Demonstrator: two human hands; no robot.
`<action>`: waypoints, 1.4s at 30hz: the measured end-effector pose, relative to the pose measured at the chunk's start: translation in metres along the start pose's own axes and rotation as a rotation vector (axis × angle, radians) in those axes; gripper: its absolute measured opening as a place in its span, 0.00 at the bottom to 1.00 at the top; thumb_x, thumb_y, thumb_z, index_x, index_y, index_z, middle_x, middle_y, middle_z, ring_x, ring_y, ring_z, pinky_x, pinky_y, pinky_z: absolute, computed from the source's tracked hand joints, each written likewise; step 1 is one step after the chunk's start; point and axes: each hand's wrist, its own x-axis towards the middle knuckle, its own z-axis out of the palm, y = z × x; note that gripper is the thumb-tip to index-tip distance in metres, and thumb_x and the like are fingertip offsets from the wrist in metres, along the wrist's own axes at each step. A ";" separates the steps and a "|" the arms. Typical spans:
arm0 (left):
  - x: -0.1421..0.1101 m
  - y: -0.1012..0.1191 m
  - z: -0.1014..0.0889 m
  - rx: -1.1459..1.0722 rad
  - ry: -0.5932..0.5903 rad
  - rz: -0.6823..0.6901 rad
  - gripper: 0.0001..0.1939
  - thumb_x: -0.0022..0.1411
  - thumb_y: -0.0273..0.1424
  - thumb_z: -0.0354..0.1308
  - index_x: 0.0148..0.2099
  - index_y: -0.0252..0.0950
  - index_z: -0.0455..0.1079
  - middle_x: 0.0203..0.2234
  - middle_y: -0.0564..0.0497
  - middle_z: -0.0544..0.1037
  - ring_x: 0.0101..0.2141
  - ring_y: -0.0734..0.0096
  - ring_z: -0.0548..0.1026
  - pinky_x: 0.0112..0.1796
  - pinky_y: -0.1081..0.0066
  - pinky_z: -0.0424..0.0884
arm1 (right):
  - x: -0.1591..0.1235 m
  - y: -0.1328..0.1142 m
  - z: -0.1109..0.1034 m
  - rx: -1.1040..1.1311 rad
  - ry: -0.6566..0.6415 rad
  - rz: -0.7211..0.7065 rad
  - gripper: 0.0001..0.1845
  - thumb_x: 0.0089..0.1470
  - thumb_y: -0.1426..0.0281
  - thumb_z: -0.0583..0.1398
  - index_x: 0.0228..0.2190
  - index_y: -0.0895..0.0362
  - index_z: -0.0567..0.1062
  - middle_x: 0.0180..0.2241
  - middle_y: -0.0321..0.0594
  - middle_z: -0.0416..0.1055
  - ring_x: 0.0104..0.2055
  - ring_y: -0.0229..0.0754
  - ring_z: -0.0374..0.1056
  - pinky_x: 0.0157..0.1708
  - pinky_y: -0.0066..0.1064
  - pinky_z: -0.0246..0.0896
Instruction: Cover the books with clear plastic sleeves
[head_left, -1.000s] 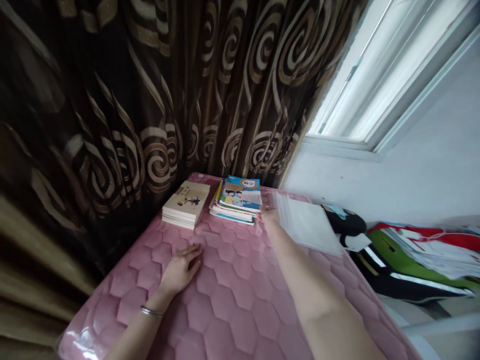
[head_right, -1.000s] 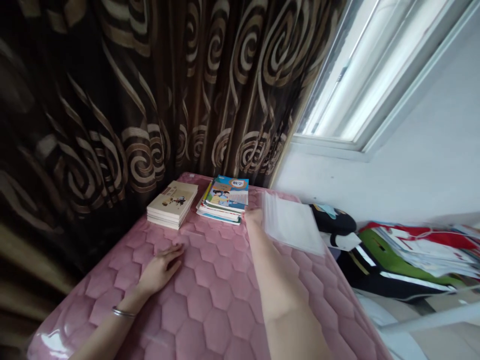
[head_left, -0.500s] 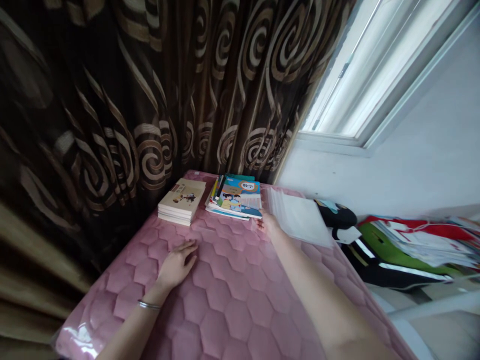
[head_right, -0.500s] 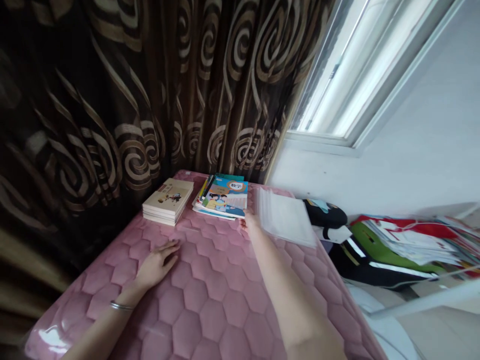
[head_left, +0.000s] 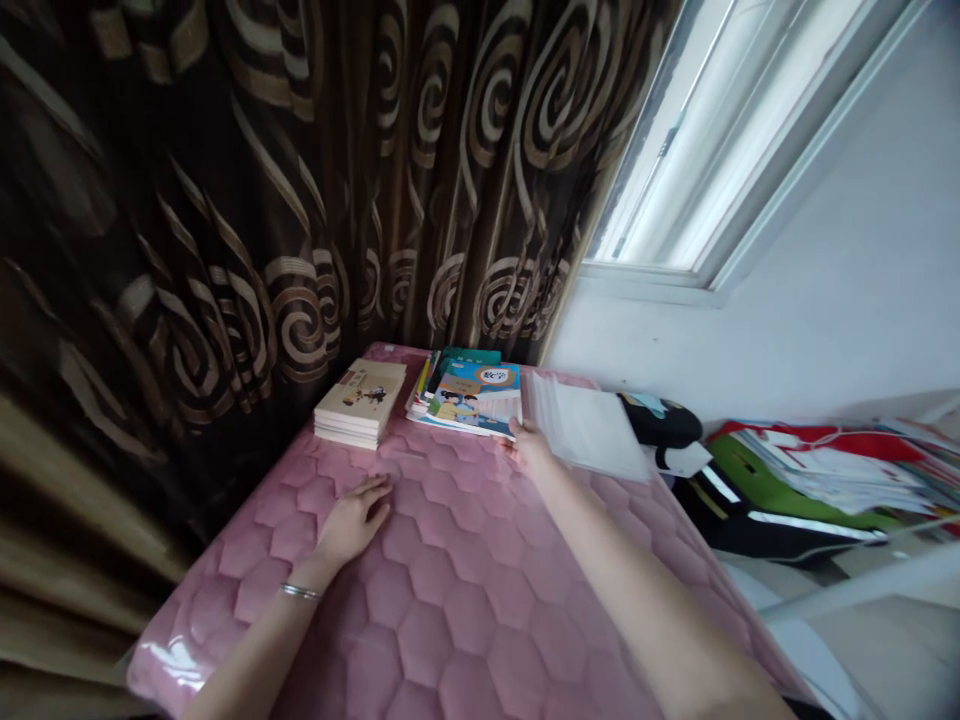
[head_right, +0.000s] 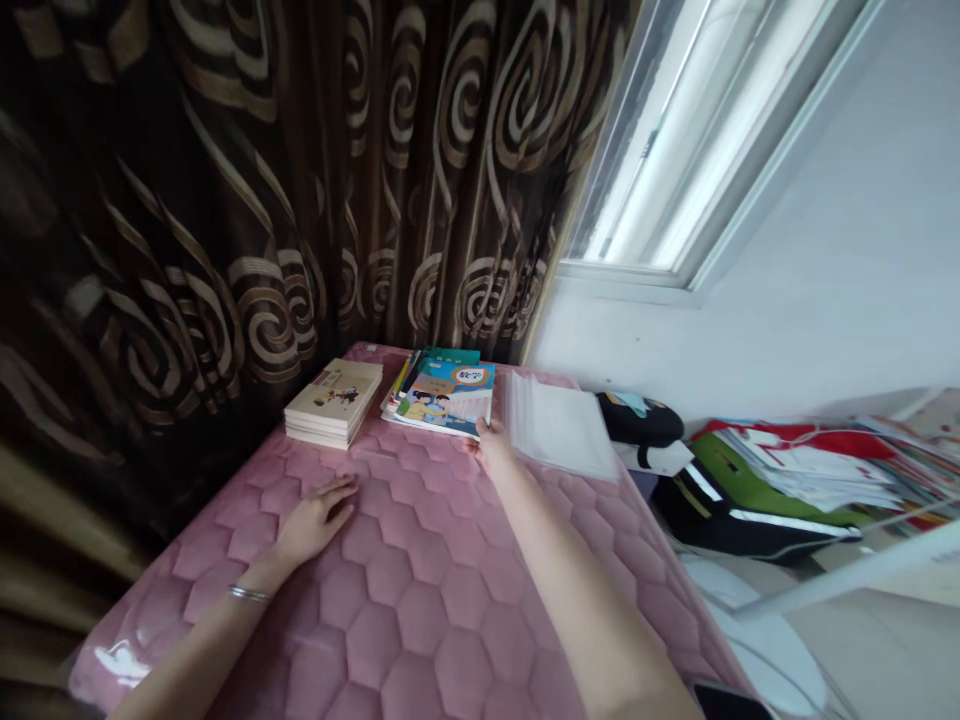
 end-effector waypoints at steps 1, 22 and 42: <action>0.002 0.001 -0.001 -0.027 0.008 -0.015 0.16 0.63 0.36 0.50 0.50 0.40 0.73 0.55 0.49 0.74 0.55 0.64 0.70 0.57 0.61 0.65 | -0.009 0.000 -0.006 0.009 -0.012 -0.011 0.16 0.55 0.58 0.62 0.29 0.53 0.62 0.17 0.28 0.66 0.16 0.32 0.64 0.17 0.21 0.62; 0.012 0.130 0.041 -0.588 -0.166 -0.161 0.02 0.61 0.26 0.49 0.37 0.37 0.62 0.33 0.47 0.76 0.35 0.67 0.76 0.35 0.70 0.71 | -0.173 0.050 -0.134 -0.100 -0.145 -0.029 0.24 0.42 0.49 0.66 0.32 0.54 0.71 0.24 0.34 0.74 0.20 0.39 0.68 0.19 0.31 0.65; -0.042 0.183 0.059 -0.087 -0.491 -0.302 0.10 0.64 0.25 0.46 0.47 0.33 0.62 0.38 0.42 0.78 0.43 0.62 0.77 0.39 0.70 0.67 | -0.218 0.069 -0.182 -0.610 -0.047 0.088 0.22 0.43 0.47 0.56 0.31 0.52 0.68 0.25 0.36 0.75 0.21 0.45 0.72 0.20 0.33 0.68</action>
